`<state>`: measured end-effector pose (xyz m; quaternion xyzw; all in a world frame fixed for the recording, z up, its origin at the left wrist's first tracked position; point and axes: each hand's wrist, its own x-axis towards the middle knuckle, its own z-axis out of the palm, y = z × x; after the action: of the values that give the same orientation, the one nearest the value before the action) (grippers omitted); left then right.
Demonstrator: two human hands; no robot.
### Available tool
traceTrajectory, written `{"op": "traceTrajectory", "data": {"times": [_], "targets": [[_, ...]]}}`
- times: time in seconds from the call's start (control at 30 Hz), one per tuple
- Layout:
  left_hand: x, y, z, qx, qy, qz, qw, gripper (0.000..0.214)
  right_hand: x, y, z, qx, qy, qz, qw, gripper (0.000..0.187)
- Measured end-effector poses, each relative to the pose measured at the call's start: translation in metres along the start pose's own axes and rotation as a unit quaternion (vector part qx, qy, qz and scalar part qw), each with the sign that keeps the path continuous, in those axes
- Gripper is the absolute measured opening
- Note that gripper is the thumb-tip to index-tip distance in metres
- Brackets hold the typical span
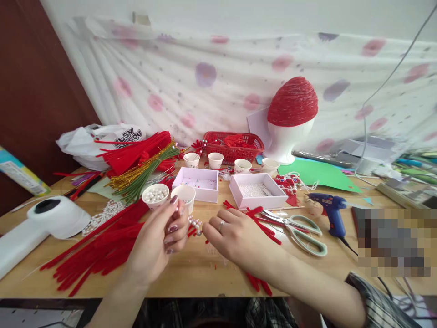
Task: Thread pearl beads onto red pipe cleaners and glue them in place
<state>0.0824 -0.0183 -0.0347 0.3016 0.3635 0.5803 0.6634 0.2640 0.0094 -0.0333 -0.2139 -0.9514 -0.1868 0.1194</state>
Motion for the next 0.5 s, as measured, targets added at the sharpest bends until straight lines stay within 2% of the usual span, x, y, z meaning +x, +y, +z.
{"op": "traceTrajectory", "data": {"times": [0.13, 0.23, 0.3, 0.37, 0.43, 0.5], "targets": [[0.008, 0.012, 0.010, -0.077, 0.001, -0.116, 0.990, 0.020, -0.009, -0.004, -0.006, -0.007, 0.060, -0.034, 0.998, 0.012], [0.015, 0.014, 0.013, -0.071, -0.002, -0.136, 0.988, 0.016, -0.014, -0.005, -0.007, -0.003, 0.076, -0.037, 0.996, 0.015], [0.017, 0.014, 0.014, 0.003, -0.022, -0.100, 0.995, 0.015, -0.015, -0.004, -0.007, 0.000, 0.086, -0.044, 0.995, 0.015], [0.016, 0.013, 0.014, 0.137, -0.036, -0.032, 0.989, 0.011, -0.017, -0.002, -0.007, 0.006, 0.108, -0.058, 0.992, 0.016], [0.014, 0.014, 0.017, 0.277, -0.054, 0.039, 0.959, 0.015, -0.018, -0.002, -0.007, 0.013, 0.130, -0.072, 0.989, 0.019], [0.011, 0.013, 0.021, 0.373, -0.087, 0.071, 0.921, 0.017, -0.019, -0.003, -0.006, 0.021, 0.149, -0.073, 0.986, 0.023]]}}
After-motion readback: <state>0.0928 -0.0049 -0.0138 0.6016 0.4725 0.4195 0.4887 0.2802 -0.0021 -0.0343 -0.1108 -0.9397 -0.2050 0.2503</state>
